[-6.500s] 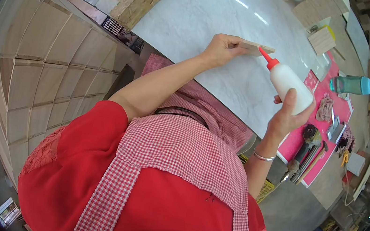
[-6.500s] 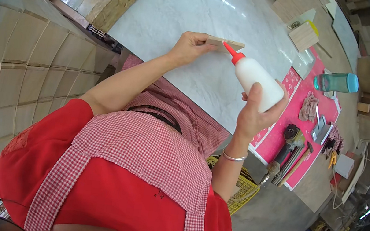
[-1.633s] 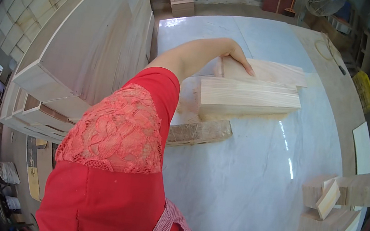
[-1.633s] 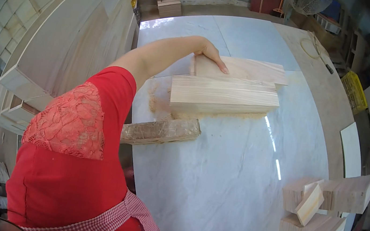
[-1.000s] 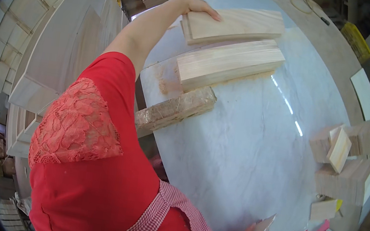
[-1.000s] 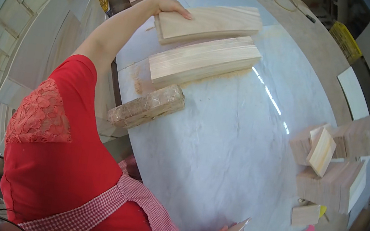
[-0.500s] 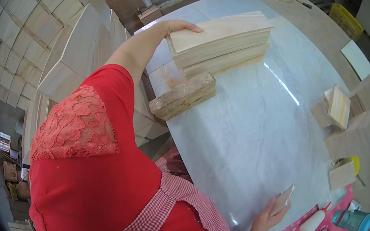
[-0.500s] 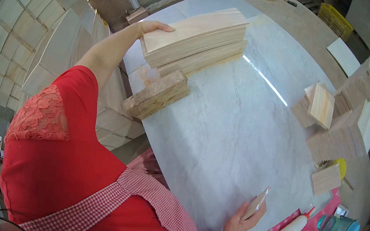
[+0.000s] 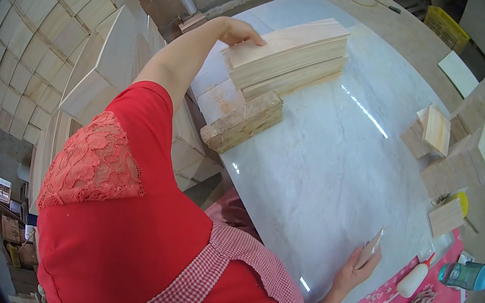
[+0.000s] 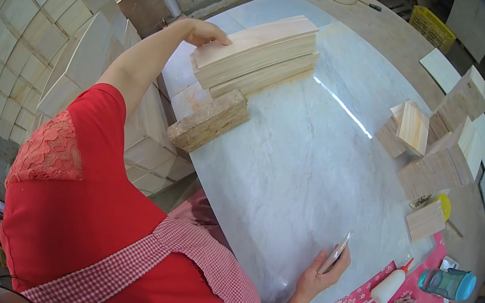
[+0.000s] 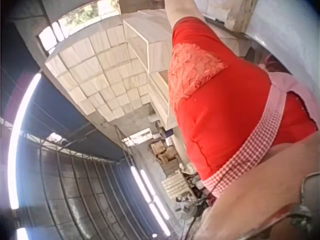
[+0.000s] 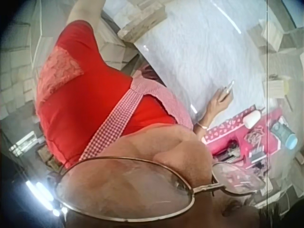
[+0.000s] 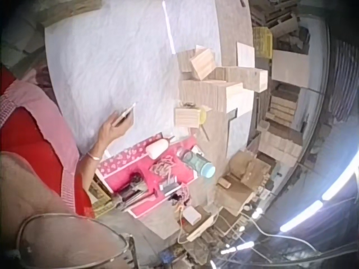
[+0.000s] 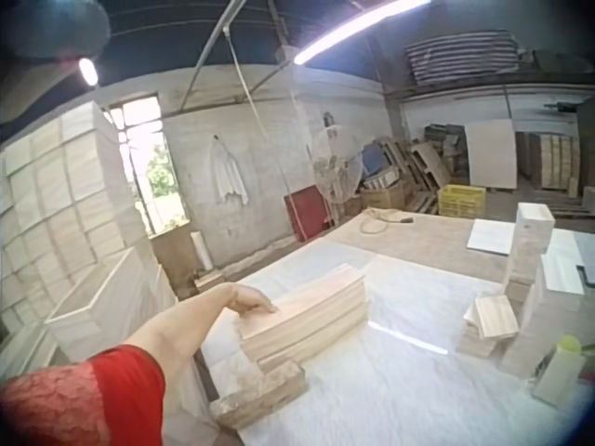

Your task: Assembling small wooden boxes using wood glue and a pneumatic nail gun.

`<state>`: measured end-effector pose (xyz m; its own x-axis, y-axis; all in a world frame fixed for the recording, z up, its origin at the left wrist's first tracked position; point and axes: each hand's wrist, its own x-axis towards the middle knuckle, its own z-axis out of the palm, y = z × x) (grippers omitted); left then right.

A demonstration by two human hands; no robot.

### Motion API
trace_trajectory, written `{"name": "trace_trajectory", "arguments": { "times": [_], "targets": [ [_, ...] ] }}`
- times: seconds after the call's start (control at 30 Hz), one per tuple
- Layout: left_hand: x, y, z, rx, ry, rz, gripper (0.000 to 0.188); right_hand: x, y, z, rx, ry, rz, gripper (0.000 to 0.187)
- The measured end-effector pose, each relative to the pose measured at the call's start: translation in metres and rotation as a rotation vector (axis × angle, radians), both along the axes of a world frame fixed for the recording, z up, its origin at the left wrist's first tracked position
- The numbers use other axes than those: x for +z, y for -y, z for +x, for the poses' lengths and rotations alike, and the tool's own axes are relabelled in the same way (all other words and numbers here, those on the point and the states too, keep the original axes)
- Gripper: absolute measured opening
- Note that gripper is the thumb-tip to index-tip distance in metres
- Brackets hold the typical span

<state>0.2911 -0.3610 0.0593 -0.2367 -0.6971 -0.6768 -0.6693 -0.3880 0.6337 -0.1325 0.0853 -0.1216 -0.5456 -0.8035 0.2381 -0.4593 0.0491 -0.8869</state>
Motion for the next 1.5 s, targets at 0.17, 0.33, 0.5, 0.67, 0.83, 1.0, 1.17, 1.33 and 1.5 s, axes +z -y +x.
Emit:
{"name": "trace_trajectory", "arguments": {
  "times": [0.17,0.33,0.5,0.67,0.83,1.0,1.17,1.33,1.5],
  "targets": [
    [-0.012,0.007,-0.013,-0.014,0.247,-0.190,0.092,-0.003,0.000,0.001,0.015,-0.072,-0.022,0.041],
    [-0.038,0.030,0.011,0.244,-0.092,0.015,0.096,0.009,0.005,0.010,0.016,-0.147,-0.027,0.041],
    [-0.014,0.000,-0.021,-0.075,0.065,0.022,0.101,0.011,0.003,0.013,0.005,-0.121,0.000,0.040],
    [-0.016,-0.003,-0.022,-0.133,0.210,-0.108,0.104,0.009,0.006,0.013,0.003,-0.130,-0.007,0.040],
    [-0.010,-0.005,-0.030,-0.151,0.345,-0.333,0.109,0.010,0.007,0.014,0.002,-0.162,-0.014,0.040],
    [-0.019,0.023,-0.065,-0.288,0.540,-0.517,0.100,0.008,0.006,0.013,0.009,-0.178,-0.026,0.040],
    [-0.026,0.007,-0.077,-0.019,0.433,-0.751,0.070,0.002,0.004,0.012,0.019,-0.203,-0.049,0.040],
    [0.001,-0.054,-0.094,-0.075,0.375,-1.388,0.036,-0.015,-0.001,0.002,-0.026,-0.075,-0.026,0.036],
    [-0.012,-0.196,-0.110,-0.131,0.198,-1.632,0.021,-0.030,-0.014,-0.002,-0.256,0.209,-0.109,0.042]
  ]
}}
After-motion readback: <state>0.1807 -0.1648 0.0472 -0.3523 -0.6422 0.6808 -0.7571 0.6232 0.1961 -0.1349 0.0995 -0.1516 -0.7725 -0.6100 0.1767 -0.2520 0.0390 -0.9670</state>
